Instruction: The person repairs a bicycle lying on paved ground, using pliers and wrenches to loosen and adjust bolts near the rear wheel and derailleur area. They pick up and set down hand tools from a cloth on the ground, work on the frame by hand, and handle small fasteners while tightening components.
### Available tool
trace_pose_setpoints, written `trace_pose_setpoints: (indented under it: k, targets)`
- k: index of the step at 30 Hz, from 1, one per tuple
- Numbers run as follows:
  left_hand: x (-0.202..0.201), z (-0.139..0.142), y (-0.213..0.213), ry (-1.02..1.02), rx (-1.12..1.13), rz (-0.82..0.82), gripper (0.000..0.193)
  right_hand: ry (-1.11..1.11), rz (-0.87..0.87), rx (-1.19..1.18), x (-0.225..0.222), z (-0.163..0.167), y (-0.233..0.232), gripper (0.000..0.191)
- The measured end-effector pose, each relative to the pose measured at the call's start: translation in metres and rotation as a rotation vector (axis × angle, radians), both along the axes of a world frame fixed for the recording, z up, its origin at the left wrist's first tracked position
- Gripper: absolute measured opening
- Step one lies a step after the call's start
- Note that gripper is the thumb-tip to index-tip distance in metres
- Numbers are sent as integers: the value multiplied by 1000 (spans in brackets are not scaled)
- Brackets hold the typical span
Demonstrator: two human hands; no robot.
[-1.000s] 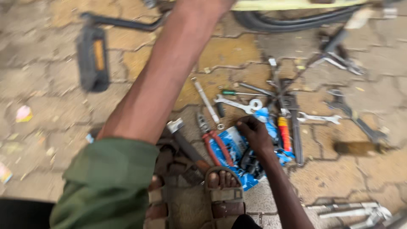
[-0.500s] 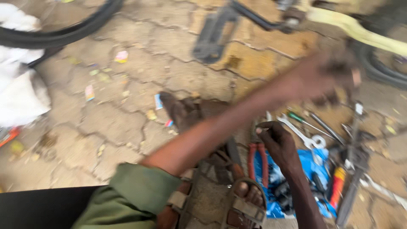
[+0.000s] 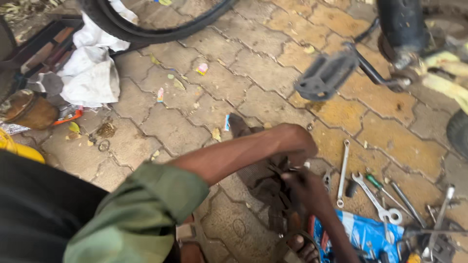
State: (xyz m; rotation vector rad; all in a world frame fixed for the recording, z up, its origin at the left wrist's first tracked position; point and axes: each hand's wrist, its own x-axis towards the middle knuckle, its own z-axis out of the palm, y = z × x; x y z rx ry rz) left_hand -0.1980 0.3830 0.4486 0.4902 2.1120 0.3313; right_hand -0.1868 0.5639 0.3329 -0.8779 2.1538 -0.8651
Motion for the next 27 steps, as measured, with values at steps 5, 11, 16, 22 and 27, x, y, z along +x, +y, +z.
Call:
trace_pose_setpoints:
  k: [5,11,16,22,27]
  targets:
    - [12,16,-44,-114,-198,-13,30,516,-138,-62,-48,-3,33,16]
    - [68,69,-116,-195,-349,29,32,438,-31,53,-63,0,35,22]
    - [176,124,-222,-181,-413,182,32,235,159,220,-33,95,8,15]
    - [320,69,-361,237,-599,692,31,132,462,437,20,248,-45,17]
    - [420,-20,-426,493,-823,1186,47,-20,796,272,34,290,-71,10]
